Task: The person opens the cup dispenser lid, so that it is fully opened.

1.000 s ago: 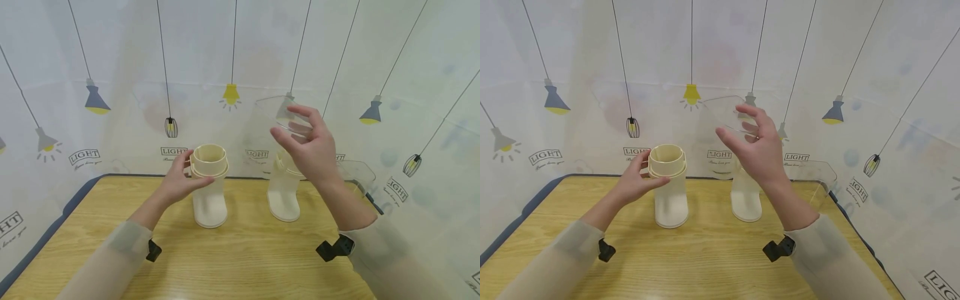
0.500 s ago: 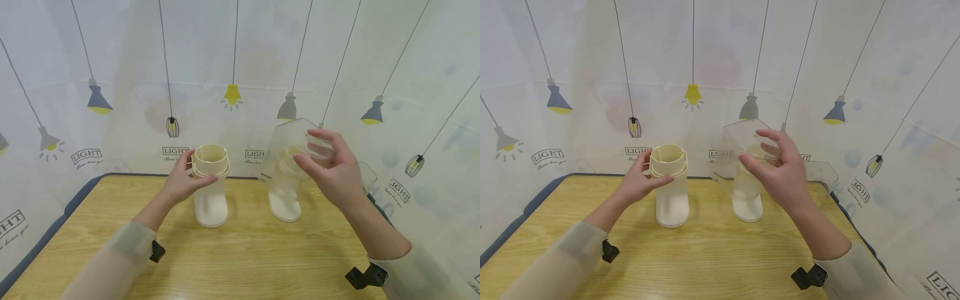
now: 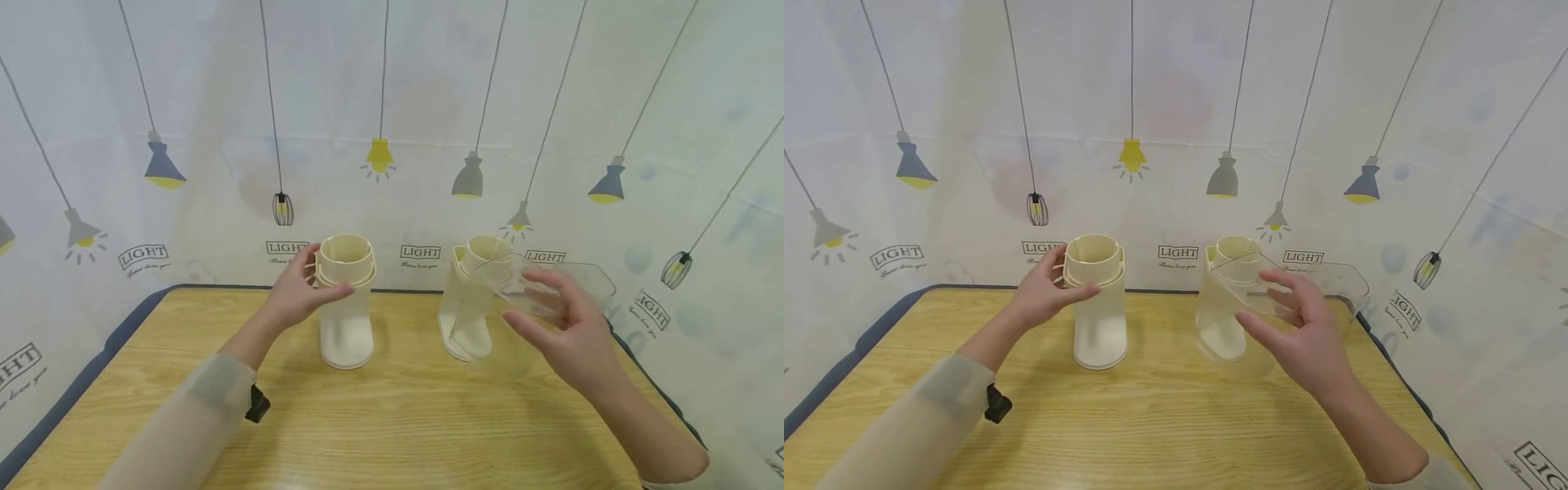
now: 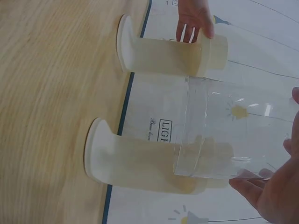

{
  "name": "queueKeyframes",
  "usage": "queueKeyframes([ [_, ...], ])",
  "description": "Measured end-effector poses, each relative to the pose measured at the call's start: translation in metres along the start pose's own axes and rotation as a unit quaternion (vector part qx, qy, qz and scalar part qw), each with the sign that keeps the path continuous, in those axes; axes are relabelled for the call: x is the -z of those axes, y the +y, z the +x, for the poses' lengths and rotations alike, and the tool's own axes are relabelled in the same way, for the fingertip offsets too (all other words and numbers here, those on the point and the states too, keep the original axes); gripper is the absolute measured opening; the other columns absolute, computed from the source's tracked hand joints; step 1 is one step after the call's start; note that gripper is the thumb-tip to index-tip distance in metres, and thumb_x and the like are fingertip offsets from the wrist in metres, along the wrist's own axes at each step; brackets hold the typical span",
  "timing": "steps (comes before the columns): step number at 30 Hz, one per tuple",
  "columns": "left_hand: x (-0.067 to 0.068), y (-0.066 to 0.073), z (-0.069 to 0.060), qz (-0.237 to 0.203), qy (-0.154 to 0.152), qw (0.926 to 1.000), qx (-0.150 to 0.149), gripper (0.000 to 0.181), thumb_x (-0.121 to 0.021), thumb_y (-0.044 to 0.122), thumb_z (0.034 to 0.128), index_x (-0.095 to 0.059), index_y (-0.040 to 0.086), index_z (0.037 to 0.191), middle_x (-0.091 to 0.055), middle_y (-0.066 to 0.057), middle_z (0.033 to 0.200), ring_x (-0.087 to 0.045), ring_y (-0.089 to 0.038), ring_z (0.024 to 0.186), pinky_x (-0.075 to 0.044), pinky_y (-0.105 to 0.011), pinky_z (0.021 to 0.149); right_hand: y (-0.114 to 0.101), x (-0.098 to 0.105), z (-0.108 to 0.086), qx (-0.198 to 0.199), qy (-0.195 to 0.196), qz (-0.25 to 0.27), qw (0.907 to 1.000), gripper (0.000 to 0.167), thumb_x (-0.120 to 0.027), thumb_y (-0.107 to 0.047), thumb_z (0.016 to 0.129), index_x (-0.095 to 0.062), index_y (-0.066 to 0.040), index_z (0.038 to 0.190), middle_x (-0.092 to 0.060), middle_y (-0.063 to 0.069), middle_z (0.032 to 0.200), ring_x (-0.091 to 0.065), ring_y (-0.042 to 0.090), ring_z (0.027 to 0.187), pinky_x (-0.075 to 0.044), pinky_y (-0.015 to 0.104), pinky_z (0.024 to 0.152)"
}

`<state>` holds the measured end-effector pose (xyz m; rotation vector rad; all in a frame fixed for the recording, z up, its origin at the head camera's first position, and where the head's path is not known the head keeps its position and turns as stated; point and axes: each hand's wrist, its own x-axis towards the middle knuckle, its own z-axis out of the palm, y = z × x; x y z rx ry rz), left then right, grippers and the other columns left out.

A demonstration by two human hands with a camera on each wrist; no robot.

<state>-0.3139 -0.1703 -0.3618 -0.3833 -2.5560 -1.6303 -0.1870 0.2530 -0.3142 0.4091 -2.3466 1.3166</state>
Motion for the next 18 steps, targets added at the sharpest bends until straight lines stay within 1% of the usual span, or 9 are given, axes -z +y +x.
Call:
queueKeyframes([
  [2, 0.000, 0.000, 0.001, 0.003, -0.002, 1.0000, 0.001, 0.121, -0.094, 0.047, 0.0853, -0.019, 0.016, 0.175, -0.036, -0.018, 0.174, -0.037, -0.045, 0.162, -0.038, -0.062, 0.129, 0.009, 0.003, -0.004, -0.014, -0.005, -0.013, 0.9998, 0.060, -0.085, -0.020, 0.098, -0.060, -0.018, 0.152, -0.049, 0.005, 0.168, -0.060, -0.015, 0.125, -0.063, 0.018, 0.082],
  [5, 0.001, -0.001, 0.003, 0.008, -0.005, 1.0000, 0.003, 0.122, -0.094, 0.049, 0.0850, -0.019, 0.017, 0.176, -0.036, -0.018, 0.175, -0.036, -0.045, 0.163, -0.039, -0.062, 0.129, 0.021, 0.008, -0.009, -0.042, -0.014, -0.030, 0.9985, 0.062, -0.085, -0.026, 0.099, -0.058, -0.023, 0.155, -0.047, 0.005, 0.170, -0.059, -0.013, 0.126, -0.062, 0.018, 0.083],
  [8, 0.001, -0.003, 0.004, 0.009, -0.006, 0.9999, 0.005, 0.122, -0.094, 0.051, 0.0842, -0.020, 0.018, 0.176, -0.037, -0.016, 0.175, -0.036, -0.044, 0.163, -0.040, -0.062, 0.128, 0.031, 0.013, -0.014, -0.066, -0.019, -0.052, 0.9963, 0.065, -0.085, -0.032, 0.099, -0.056, -0.029, 0.157, -0.045, 0.003, 0.172, -0.064, -0.001, 0.130, -0.061, 0.019, 0.082],
  [10, 0.001, -0.003, 0.005, 0.006, -0.007, 0.9999, 0.005, 0.122, -0.095, 0.050, 0.0839, -0.021, 0.019, 0.175, -0.038, -0.016, 0.174, -0.037, -0.044, 0.163, -0.042, -0.062, 0.127, 0.038, 0.016, -0.016, -0.071, -0.017, -0.064, 0.9953, 0.065, -0.084, -0.034, 0.100, -0.055, -0.030, 0.158, -0.047, 0.003, 0.170, -0.066, 0.007, 0.133, -0.061, 0.019, 0.082],
  [11, 0.001, -0.004, 0.006, 0.003, -0.008, 1.0000, 0.004, 0.121, -0.095, 0.050, 0.0839, -0.021, 0.019, 0.175, -0.038, -0.015, 0.174, -0.037, -0.044, 0.163, -0.042, -0.063, 0.126, 0.041, 0.017, -0.017, -0.074, -0.015, -0.069, 0.9948, 0.065, -0.084, -0.035, 0.100, -0.056, -0.030, 0.158, -0.048, 0.003, 0.169, -0.065, 0.007, 0.134, -0.061, 0.019, 0.082],
  [13, 0.002, -0.004, 0.006, -0.001, -0.009, 1.0000, 0.003, 0.120, -0.095, 0.049, 0.0840, -0.022, 0.020, 0.175, -0.039, -0.014, 0.173, -0.038, -0.043, 0.163, -0.044, -0.063, 0.125, 0.049, 0.018, -0.019, -0.076, -0.009, -0.078, 0.9940, 0.064, -0.084, -0.036, 0.099, -0.056, -0.029, 0.157, -0.050, 0.004, 0.168, -0.064, 0.002, 0.133, -0.060, 0.016, 0.082],
  [15, 0.002, -0.005, 0.007, -0.005, -0.010, 0.9999, 0.000, 0.119, -0.095, 0.048, 0.0844, -0.023, 0.021, 0.175, -0.040, -0.014, 0.173, -0.038, -0.043, 0.163, -0.044, -0.063, 0.125, 0.058, 0.020, -0.022, -0.076, -0.003, -0.087, 0.9933, 0.064, -0.085, -0.036, 0.099, -0.058, -0.025, 0.156, -0.053, 0.006, 0.166, -0.061, -0.004, 0.131, -0.057, 0.011, 0.085],
  [17, 0.002, -0.006, 0.008, -0.005, -0.012, 0.9999, -0.001, 0.119, -0.095, 0.047, 0.0848, -0.023, 0.021, 0.175, -0.039, -0.014, 0.173, -0.037, -0.043, 0.163, -0.044, -0.063, 0.125, 0.067, 0.024, -0.023, -0.078, 0.002, -0.098, 0.9921, 0.064, -0.085, -0.037, 0.098, -0.059, -0.020, 0.154, -0.053, 0.010, 0.165, -0.065, 0.003, 0.132, -0.053, 0.007, 0.087],
  [18, 0.002, -0.006, 0.008, -0.005, -0.012, 0.9999, -0.001, 0.118, -0.095, 0.047, 0.0850, -0.023, 0.021, 0.175, -0.039, -0.014, 0.174, -0.037, -0.043, 0.163, -0.044, -0.063, 0.125, 0.072, 0.027, -0.024, -0.080, 0.004, -0.104, 0.9913, 0.065, -0.085, -0.037, 0.098, -0.059, -0.018, 0.154, -0.053, 0.012, 0.165, -0.067, 0.011, 0.134, -0.051, 0.005, 0.087],
])
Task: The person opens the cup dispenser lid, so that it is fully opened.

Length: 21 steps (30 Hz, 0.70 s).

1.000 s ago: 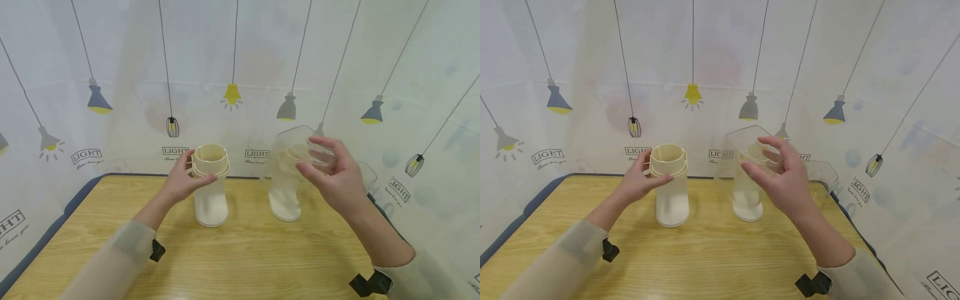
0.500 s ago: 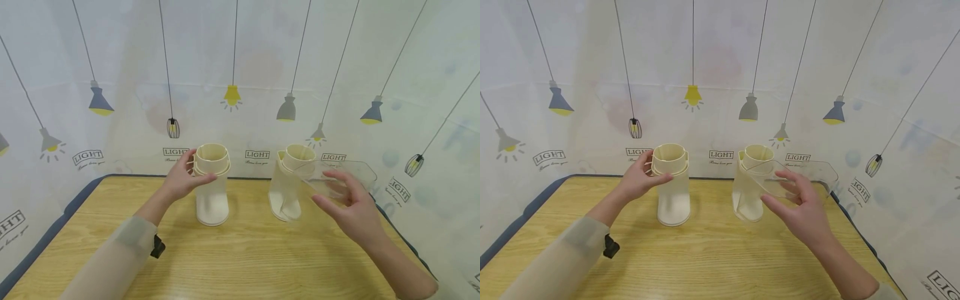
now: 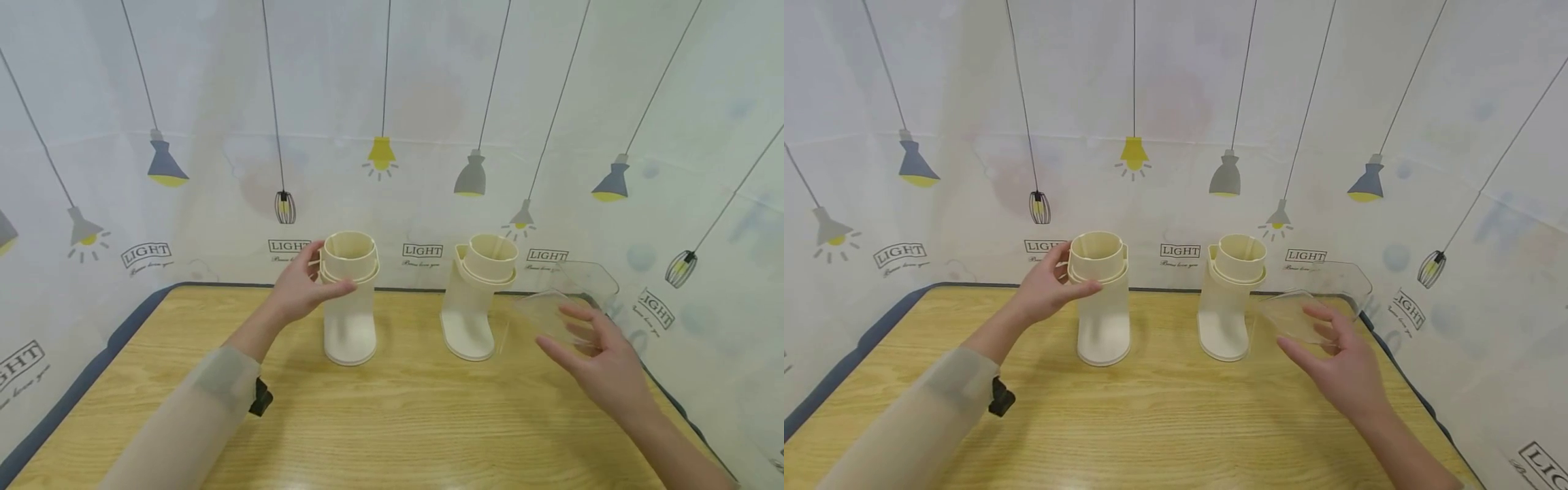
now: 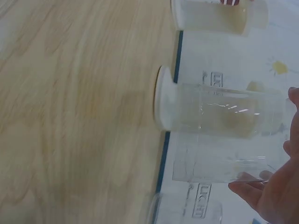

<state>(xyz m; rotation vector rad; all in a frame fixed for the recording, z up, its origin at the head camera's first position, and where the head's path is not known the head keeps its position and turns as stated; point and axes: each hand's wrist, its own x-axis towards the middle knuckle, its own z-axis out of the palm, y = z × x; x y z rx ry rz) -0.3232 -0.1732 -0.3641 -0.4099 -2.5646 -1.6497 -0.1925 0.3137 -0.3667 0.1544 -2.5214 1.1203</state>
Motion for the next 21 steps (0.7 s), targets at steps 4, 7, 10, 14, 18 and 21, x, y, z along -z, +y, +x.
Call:
queueKeyframes([
  [4, 0.000, 0.001, 0.001, 0.000, -0.003, 1.0000, 0.002, 0.119, -0.095, 0.047, 0.0851, -0.022, 0.021, 0.175, -0.037, -0.013, 0.175, -0.035, -0.042, 0.164, -0.043, -0.063, 0.125, 0.023, 0.008, 0.003, -0.020, -0.004, -0.028, 0.9994, 0.072, -0.083, -0.043, 0.099, -0.054, -0.008, 0.155, -0.049, 0.021, 0.166, -0.062, 0.049, 0.137, -0.046, 0.002, 0.084],
  [7, 0.000, 0.003, 0.001, 0.002, -0.004, 1.0000, 0.005, 0.120, -0.095, 0.048, 0.0851, -0.021, 0.020, 0.176, -0.035, -0.013, 0.177, -0.034, -0.043, 0.165, -0.042, -0.063, 0.126, 0.040, 0.016, 0.005, -0.046, -0.009, -0.052, 0.9976, 0.079, -0.081, -0.048, 0.099, -0.050, -0.005, 0.158, -0.045, 0.026, 0.167, -0.060, 0.054, 0.137, -0.045, 0.003, 0.080],
  [10, 0.000, 0.004, 0.002, 0.004, -0.006, 1.0000, 0.006, 0.120, -0.094, 0.047, 0.0854, -0.020, 0.020, 0.176, -0.033, -0.014, 0.178, -0.033, -0.043, 0.165, -0.039, -0.063, 0.128, 0.056, 0.023, 0.006, -0.060, 0.002, -0.071, 0.9957, 0.083, -0.082, -0.050, 0.098, -0.049, -0.003, 0.158, -0.045, 0.029, 0.167, -0.061, 0.057, 0.134, -0.045, 0.005, 0.076],
  [14, 0.000, 0.005, 0.002, 0.008, -0.010, 0.9999, 0.006, 0.119, -0.094, 0.047, 0.0860, -0.020, 0.020, 0.176, -0.032, -0.015, 0.179, -0.032, -0.043, 0.166, -0.038, -0.063, 0.129, 0.072, 0.032, 0.005, -0.070, 0.017, -0.090, 0.9933, 0.082, -0.082, -0.049, 0.098, -0.050, -0.001, 0.158, -0.043, 0.035, 0.166, -0.063, 0.061, 0.126, -0.047, 0.013, 0.073],
  [18, 0.002, 0.004, 0.004, 0.013, -0.015, 0.9998, 0.000, 0.117, -0.093, 0.046, 0.0865, -0.022, 0.021, 0.175, -0.033, -0.014, 0.178, -0.033, -0.043, 0.165, -0.040, -0.063, 0.127, 0.082, 0.039, 0.006, -0.089, 0.013, -0.098, 0.9911, 0.084, -0.078, -0.051, 0.101, -0.045, 0.000, 0.161, -0.035, 0.041, 0.167, -0.059, 0.067, 0.127, -0.061, 0.042, 0.079],
  [21, 0.004, 0.002, 0.006, 0.014, -0.020, 0.9997, -0.007, 0.114, -0.093, 0.045, 0.0875, -0.023, 0.022, 0.175, -0.035, -0.013, 0.177, -0.035, -0.043, 0.164, -0.041, -0.064, 0.126, 0.087, 0.043, 0.006, -0.099, 0.010, -0.092, 0.9908, 0.086, -0.074, -0.051, 0.103, -0.041, 0.001, 0.163, -0.029, 0.042, 0.169, -0.053, 0.071, 0.130, -0.059, 0.070, 0.089],
])
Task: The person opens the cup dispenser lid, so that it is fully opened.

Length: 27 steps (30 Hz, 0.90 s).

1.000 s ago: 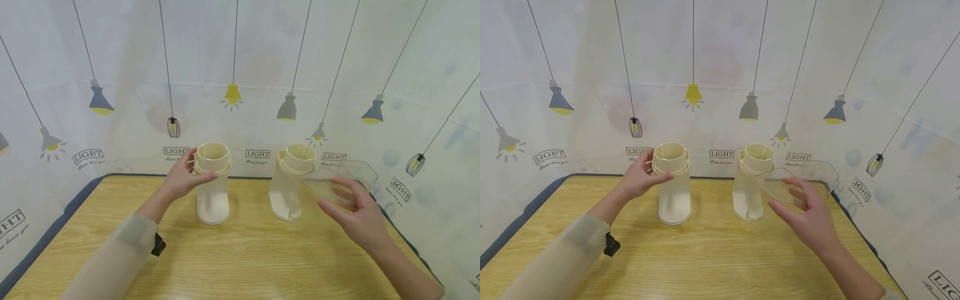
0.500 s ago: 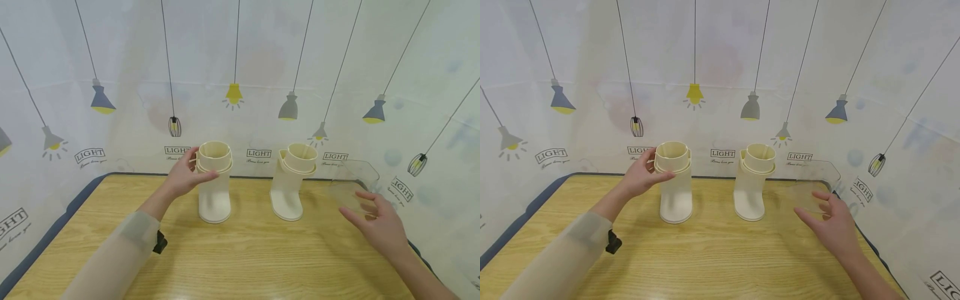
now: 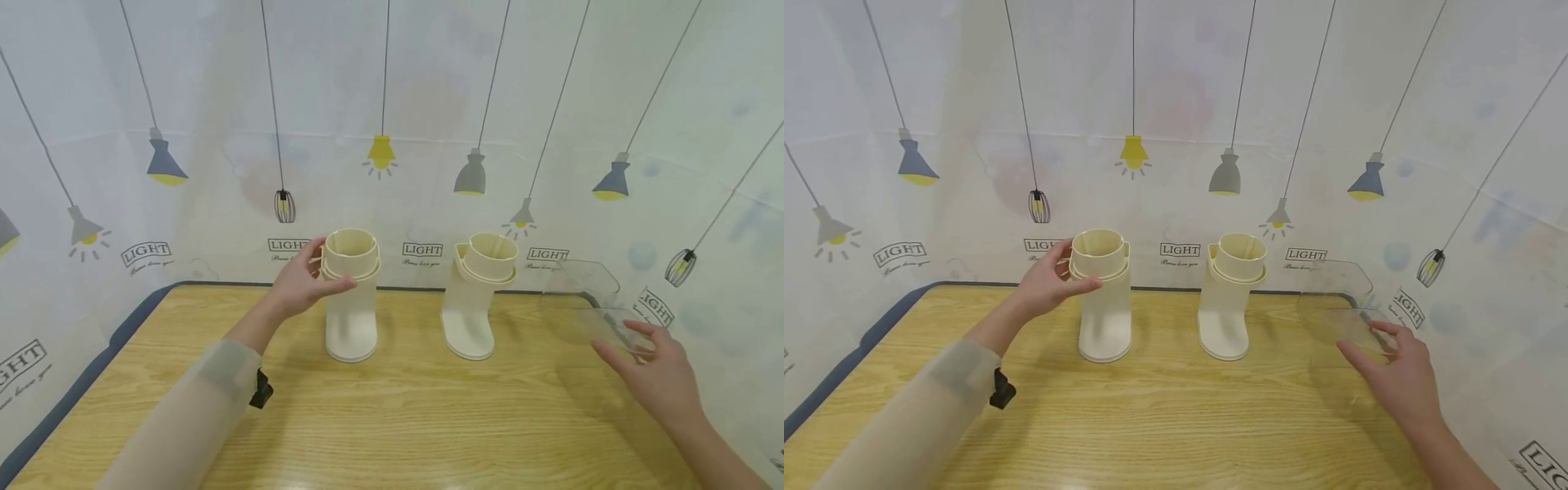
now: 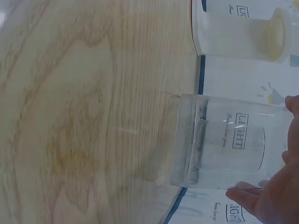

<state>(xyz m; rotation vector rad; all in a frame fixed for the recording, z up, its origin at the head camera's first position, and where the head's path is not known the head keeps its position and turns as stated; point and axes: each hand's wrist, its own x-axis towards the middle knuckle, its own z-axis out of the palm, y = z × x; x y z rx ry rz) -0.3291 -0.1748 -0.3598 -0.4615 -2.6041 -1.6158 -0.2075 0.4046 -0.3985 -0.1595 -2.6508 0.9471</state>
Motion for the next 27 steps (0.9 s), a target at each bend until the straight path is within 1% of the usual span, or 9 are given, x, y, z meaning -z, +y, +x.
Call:
queueKeyframes([
  [1, 0.001, -0.001, 0.000, 0.001, -0.001, 1.0000, -0.002, 0.114, -0.093, 0.045, 0.0878, -0.023, 0.022, 0.175, -0.036, -0.013, 0.177, -0.036, -0.043, 0.164, -0.041, -0.064, 0.126, 0.002, 0.001, 0.001, -0.002, -0.003, 0.003, 1.0000, 0.087, -0.074, -0.052, 0.103, -0.040, 0.001, 0.164, -0.026, 0.042, 0.171, -0.052, 0.072, 0.131, -0.054, 0.077, 0.092],
  [2, 0.002, -0.001, 0.001, 0.001, -0.001, 1.0000, -0.002, 0.113, -0.093, 0.044, 0.0880, -0.024, 0.022, 0.175, -0.037, -0.013, 0.176, -0.036, -0.043, 0.164, -0.041, -0.065, 0.126, 0.003, 0.002, 0.002, -0.004, -0.007, 0.003, 1.0000, 0.088, -0.073, -0.052, 0.104, -0.038, 0.001, 0.165, -0.024, 0.041, 0.173, -0.050, 0.072, 0.132, -0.053, 0.078, 0.093],
  [5, 0.005, -0.003, 0.001, 0.007, -0.002, 1.0000, -0.006, 0.111, -0.092, 0.043, 0.0892, -0.025, 0.021, 0.175, -0.039, -0.012, 0.175, -0.037, -0.044, 0.163, -0.036, -0.066, 0.129, 0.007, 0.005, 0.004, -0.007, -0.021, 0.009, 0.9997, 0.092, -0.072, -0.053, 0.104, -0.033, 0.001, 0.167, -0.014, 0.039, 0.176, -0.047, 0.075, 0.133, -0.053, 0.079, 0.094],
  [8, 0.006, -0.003, 0.002, 0.014, -0.003, 0.9999, -0.008, 0.109, -0.091, 0.043, 0.0902, -0.026, 0.020, 0.175, -0.040, -0.012, 0.174, -0.037, -0.044, 0.163, -0.029, -0.065, 0.133, 0.011, 0.006, 0.007, -0.009, -0.030, 0.010, 0.9994, 0.097, -0.073, -0.054, 0.103, -0.029, 0.002, 0.168, -0.009, 0.041, 0.176, -0.045, 0.076, 0.134, -0.055, 0.078, 0.094],
  [9, 0.007, -0.003, 0.001, 0.015, -0.005, 0.9998, -0.010, 0.109, -0.090, 0.042, 0.0906, -0.025, 0.020, 0.175, -0.040, -0.012, 0.174, -0.036, -0.044, 0.163, -0.027, -0.065, 0.134, 0.012, 0.006, 0.007, -0.009, -0.030, 0.011, 0.9994, 0.097, -0.073, -0.054, 0.103, -0.029, 0.003, 0.168, -0.009, 0.043, 0.175, -0.045, 0.076, 0.134, -0.056, 0.077, 0.094],
  [12, 0.007, -0.003, 0.002, 0.011, -0.008, 0.9998, -0.011, 0.108, -0.090, 0.041, 0.0914, -0.025, 0.021, 0.175, -0.038, -0.013, 0.175, -0.035, -0.044, 0.164, -0.026, -0.064, 0.134, 0.017, 0.006, 0.010, -0.007, -0.029, 0.008, 0.9995, 0.099, -0.074, -0.054, 0.103, -0.028, 0.004, 0.168, -0.009, 0.045, 0.174, -0.045, 0.076, 0.134, -0.057, 0.076, 0.094],
  [19, 0.006, -0.004, 0.003, 0.004, -0.012, 0.9999, -0.010, 0.108, -0.090, 0.040, 0.0918, -0.023, 0.022, 0.176, -0.034, -0.012, 0.178, -0.034, -0.044, 0.165, -0.027, -0.064, 0.134, 0.033, 0.008, 0.020, 0.000, -0.032, 0.004, 0.9995, 0.096, -0.073, -0.053, 0.104, -0.028, 0.003, 0.168, -0.007, 0.043, 0.175, -0.043, 0.076, 0.136, -0.052, 0.082, 0.096],
  [27, 0.004, -0.004, 0.007, 0.005, -0.014, 0.9998, -0.011, 0.109, -0.089, 0.042, 0.0917, -0.022, 0.023, 0.176, -0.033, -0.012, 0.179, -0.033, -0.044, 0.165, -0.028, -0.065, 0.134, 0.045, 0.013, 0.026, 0.007, -0.032, 0.007, 0.9994, 0.092, -0.073, -0.050, 0.104, -0.030, 0.003, 0.166, -0.010, 0.044, 0.174, -0.043, 0.077, 0.135, -0.055, 0.079, 0.093],
])
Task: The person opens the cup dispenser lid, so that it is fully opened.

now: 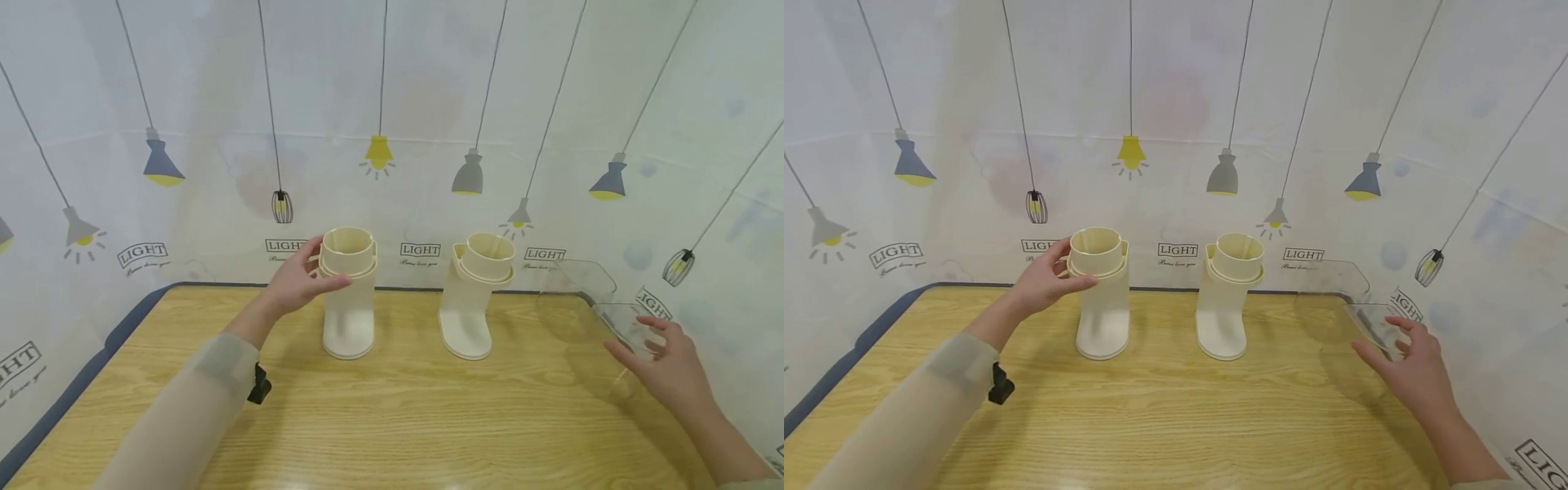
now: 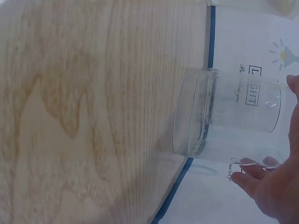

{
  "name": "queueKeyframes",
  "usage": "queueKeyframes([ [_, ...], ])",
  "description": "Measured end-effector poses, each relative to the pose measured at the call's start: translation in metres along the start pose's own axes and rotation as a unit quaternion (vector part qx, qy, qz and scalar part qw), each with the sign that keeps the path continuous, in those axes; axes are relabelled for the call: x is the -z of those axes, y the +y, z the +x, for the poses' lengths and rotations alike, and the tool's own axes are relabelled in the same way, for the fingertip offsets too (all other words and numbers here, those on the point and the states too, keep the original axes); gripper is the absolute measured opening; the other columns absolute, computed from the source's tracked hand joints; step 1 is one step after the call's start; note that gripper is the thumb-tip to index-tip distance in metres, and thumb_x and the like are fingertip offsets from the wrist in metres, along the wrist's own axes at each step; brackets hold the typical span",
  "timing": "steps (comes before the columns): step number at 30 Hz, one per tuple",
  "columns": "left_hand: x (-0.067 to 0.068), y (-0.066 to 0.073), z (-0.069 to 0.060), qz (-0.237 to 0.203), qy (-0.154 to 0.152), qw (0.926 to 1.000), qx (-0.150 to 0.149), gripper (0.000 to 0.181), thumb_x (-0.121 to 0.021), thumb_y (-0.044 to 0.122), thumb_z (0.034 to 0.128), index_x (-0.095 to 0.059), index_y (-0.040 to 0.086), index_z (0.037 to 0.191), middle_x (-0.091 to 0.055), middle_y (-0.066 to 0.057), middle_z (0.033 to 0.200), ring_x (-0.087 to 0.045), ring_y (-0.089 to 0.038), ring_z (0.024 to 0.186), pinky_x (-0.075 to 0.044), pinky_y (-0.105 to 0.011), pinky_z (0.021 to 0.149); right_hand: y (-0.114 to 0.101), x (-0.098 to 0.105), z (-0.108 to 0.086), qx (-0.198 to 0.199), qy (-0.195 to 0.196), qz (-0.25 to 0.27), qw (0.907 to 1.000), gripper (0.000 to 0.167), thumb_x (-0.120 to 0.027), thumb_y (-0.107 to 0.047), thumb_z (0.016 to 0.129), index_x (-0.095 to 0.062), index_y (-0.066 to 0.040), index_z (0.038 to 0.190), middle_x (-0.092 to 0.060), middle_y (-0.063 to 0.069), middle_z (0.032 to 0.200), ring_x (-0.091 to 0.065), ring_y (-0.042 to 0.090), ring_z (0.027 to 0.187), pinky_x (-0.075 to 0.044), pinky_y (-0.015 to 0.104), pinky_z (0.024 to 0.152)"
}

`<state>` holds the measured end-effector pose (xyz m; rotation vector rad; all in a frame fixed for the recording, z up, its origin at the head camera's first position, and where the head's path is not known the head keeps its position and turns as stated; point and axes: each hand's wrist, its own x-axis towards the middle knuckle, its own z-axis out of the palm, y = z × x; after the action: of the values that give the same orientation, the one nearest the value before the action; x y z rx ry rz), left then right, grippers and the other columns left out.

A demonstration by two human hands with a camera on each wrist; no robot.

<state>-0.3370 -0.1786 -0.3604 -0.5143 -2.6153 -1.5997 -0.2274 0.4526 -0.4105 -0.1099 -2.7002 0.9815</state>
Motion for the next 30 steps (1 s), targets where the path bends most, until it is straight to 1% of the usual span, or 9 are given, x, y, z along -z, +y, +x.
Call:
queueKeyframes([
  [6, -0.001, 0.000, 0.001, -0.003, 0.002, 1.0000, -0.007, 0.109, -0.089, 0.040, 0.0919, -0.022, 0.023, 0.176, -0.035, -0.011, 0.177, -0.032, -0.044, 0.166, -0.027, -0.065, 0.134, 0.002, 0.002, 0.001, -0.007, -0.009, 0.006, 0.9999, 0.093, -0.072, -0.051, 0.105, -0.027, 0.002, 0.168, -0.009, 0.043, 0.174, -0.041, 0.076, 0.138, -0.050, 0.082, 0.098],
  [13, -0.003, 0.000, 0.002, -0.007, -0.006, 0.9999, -0.011, 0.108, -0.089, 0.041, 0.0925, -0.022, 0.025, 0.176, -0.036, -0.011, 0.177, -0.030, -0.044, 0.166, -0.026, -0.067, 0.133, 0.004, 0.007, 0.000, -0.008, -0.010, 0.001, 0.9999, 0.094, -0.073, -0.050, 0.105, -0.027, 0.002, 0.169, -0.011, 0.042, 0.174, -0.042, 0.076, 0.137, -0.052, 0.080, 0.097],
  [19, -0.006, 0.001, 0.003, -0.008, -0.010, 0.9998, -0.014, 0.109, -0.088, 0.042, 0.0928, -0.020, 0.026, 0.177, -0.034, -0.010, 0.178, -0.030, -0.044, 0.166, -0.026, -0.068, 0.133, 0.001, 0.012, -0.003, -0.020, 0.012, 0.001, 0.9997, 0.100, -0.075, -0.050, 0.103, -0.022, 0.002, 0.171, -0.005, 0.045, 0.174, -0.034, 0.077, 0.141, -0.041, 0.088, 0.100],
  [21, -0.007, 0.001, 0.002, -0.007, -0.013, 0.9998, -0.011, 0.109, -0.087, 0.043, 0.0929, -0.019, 0.028, 0.177, -0.033, -0.010, 0.179, -0.030, -0.043, 0.167, -0.026, -0.068, 0.133, -0.001, 0.013, -0.004, -0.022, 0.038, -0.004, 0.9991, 0.102, -0.076, -0.049, 0.101, -0.022, 0.002, 0.171, -0.010, 0.047, 0.170, -0.038, 0.071, 0.140, -0.046, 0.080, 0.099],
  [23, -0.007, 0.001, 0.001, -0.006, -0.015, 0.9998, -0.008, 0.112, -0.087, 0.044, 0.0929, -0.016, 0.027, 0.178, -0.032, -0.011, 0.179, -0.029, -0.043, 0.167, -0.026, -0.067, 0.133, -0.007, 0.015, -0.006, -0.020, 0.066, -0.006, 0.9976, 0.102, -0.077, -0.048, 0.101, -0.023, 0.002, 0.171, -0.017, 0.047, 0.166, -0.038, 0.061, 0.134, -0.049, 0.063, 0.091],
  [26, -0.002, 0.001, -0.004, 0.001, -0.010, 0.9999, -0.004, 0.117, -0.087, 0.044, 0.0928, -0.010, 0.023, 0.178, -0.030, -0.015, 0.180, -0.029, -0.042, 0.167, -0.029, -0.064, 0.134, -0.024, 0.016, -0.011, -0.004, 0.094, 0.002, 0.9955, 0.095, -0.073, -0.046, 0.102, -0.026, -0.001, 0.171, -0.021, 0.042, 0.167, -0.035, 0.058, 0.138, -0.046, 0.063, 0.100],
  [27, 0.000, 0.001, -0.006, 0.002, -0.004, 1.0000, -0.005, 0.118, -0.088, 0.044, 0.0928, -0.009, 0.021, 0.178, -0.030, -0.016, 0.180, -0.029, -0.042, 0.167, -0.030, -0.063, 0.133, -0.031, 0.016, -0.012, 0.006, 0.100, 0.012, 0.9949, 0.092, -0.071, -0.045, 0.103, -0.026, -0.003, 0.172, -0.018, 0.040, 0.170, -0.029, 0.060, 0.146, -0.040, 0.071, 0.108],
  [28, 0.003, 0.000, -0.009, 0.003, 0.003, 1.0000, -0.007, 0.118, -0.088, 0.043, 0.0932, -0.009, 0.020, 0.178, -0.030, -0.016, 0.180, -0.030, -0.041, 0.167, -0.032, -0.061, 0.133, -0.038, 0.015, -0.014, 0.022, 0.109, 0.021, 0.9935, 0.087, -0.070, -0.042, 0.104, -0.029, -0.004, 0.171, -0.020, 0.036, 0.171, -0.028, 0.058, 0.149, -0.037, 0.068, 0.115],
  [30, 0.010, 0.000, -0.018, 0.003, 0.025, 0.9996, -0.015, 0.112, -0.087, 0.042, 0.0947, -0.014, 0.019, 0.177, -0.035, -0.017, 0.177, -0.036, -0.041, 0.164, -0.037, -0.061, 0.131, -0.055, 0.012, -0.018, 0.062, 0.123, 0.039, 0.9897, 0.077, -0.067, -0.036, 0.106, -0.034, -0.007, 0.170, -0.024, 0.030, 0.174, -0.024, 0.057, 0.157, -0.019, 0.071, 0.130],
])
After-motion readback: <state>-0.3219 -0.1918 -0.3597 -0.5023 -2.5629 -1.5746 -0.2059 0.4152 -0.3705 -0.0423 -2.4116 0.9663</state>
